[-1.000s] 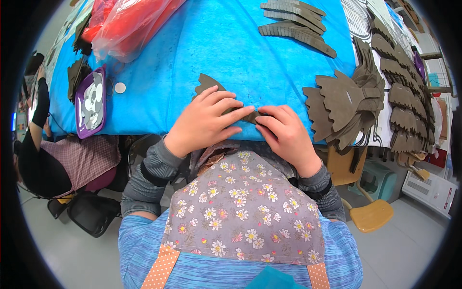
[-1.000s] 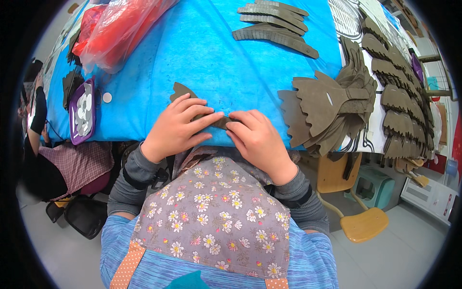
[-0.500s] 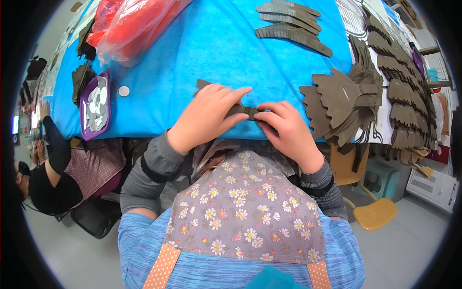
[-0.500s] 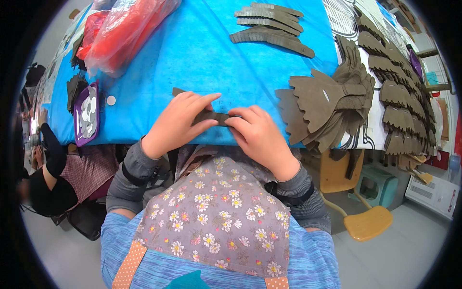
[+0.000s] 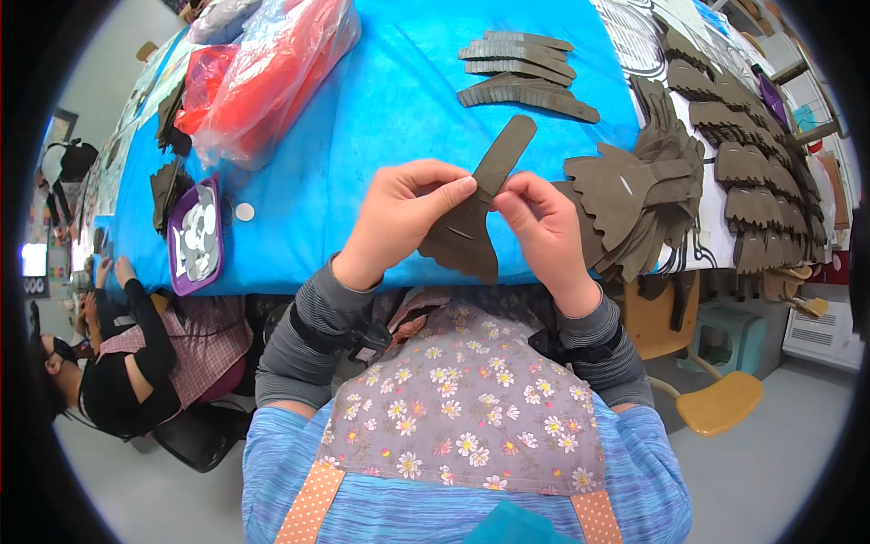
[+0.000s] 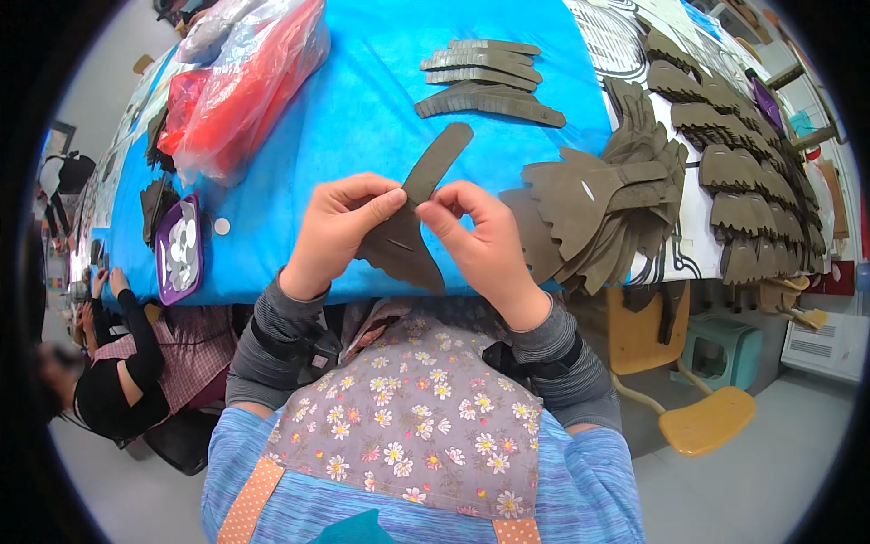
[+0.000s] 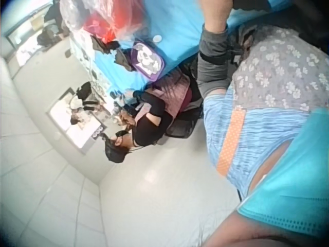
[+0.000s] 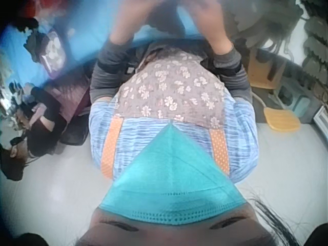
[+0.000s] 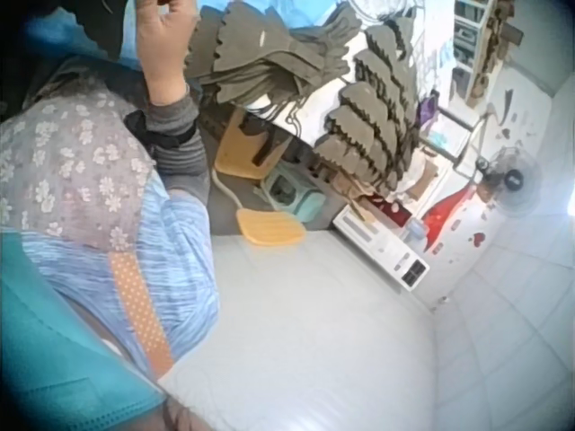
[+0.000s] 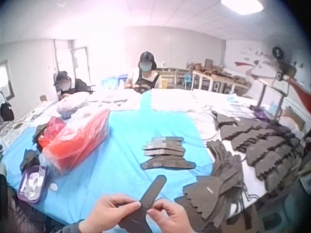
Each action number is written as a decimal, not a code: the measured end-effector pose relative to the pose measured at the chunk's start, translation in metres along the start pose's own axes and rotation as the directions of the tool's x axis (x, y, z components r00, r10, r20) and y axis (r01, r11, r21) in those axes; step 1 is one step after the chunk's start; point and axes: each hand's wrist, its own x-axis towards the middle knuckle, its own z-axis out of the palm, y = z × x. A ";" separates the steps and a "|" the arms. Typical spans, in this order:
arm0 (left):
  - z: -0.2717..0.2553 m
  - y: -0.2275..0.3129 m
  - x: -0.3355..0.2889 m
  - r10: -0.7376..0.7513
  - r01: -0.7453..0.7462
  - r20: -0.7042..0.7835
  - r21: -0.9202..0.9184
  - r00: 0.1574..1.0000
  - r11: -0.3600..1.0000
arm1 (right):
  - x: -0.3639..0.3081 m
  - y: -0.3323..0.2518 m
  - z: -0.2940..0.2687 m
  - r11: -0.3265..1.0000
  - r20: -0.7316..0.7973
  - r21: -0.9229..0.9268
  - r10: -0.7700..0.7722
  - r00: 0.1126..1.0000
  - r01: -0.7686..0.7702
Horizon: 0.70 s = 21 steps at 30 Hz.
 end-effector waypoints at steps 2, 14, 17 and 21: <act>0.005 -0.001 0.001 0.034 -0.034 -0.007 -0.024 0.999 0.999 | 0.003 -0.005 -0.005 0.982 -0.001 -0.182 -0.053 0.999 0.052; 0.027 0.003 0.013 0.020 -0.018 0.233 -0.013 0.972 1.000 | 0.023 -0.058 -0.031 0.996 -0.150 0.034 0.085 0.985 -0.081; 0.036 0.008 0.012 -0.145 0.131 0.480 0.062 0.865 0.989 | 0.032 -0.083 -0.045 0.991 -0.283 -0.130 -0.060 0.957 0.024; 0.044 -0.003 0.011 -0.060 -0.006 0.444 0.144 0.894 0.990 | 0.026 -0.102 -0.067 0.983 -0.376 -0.184 -0.093 0.922 0.024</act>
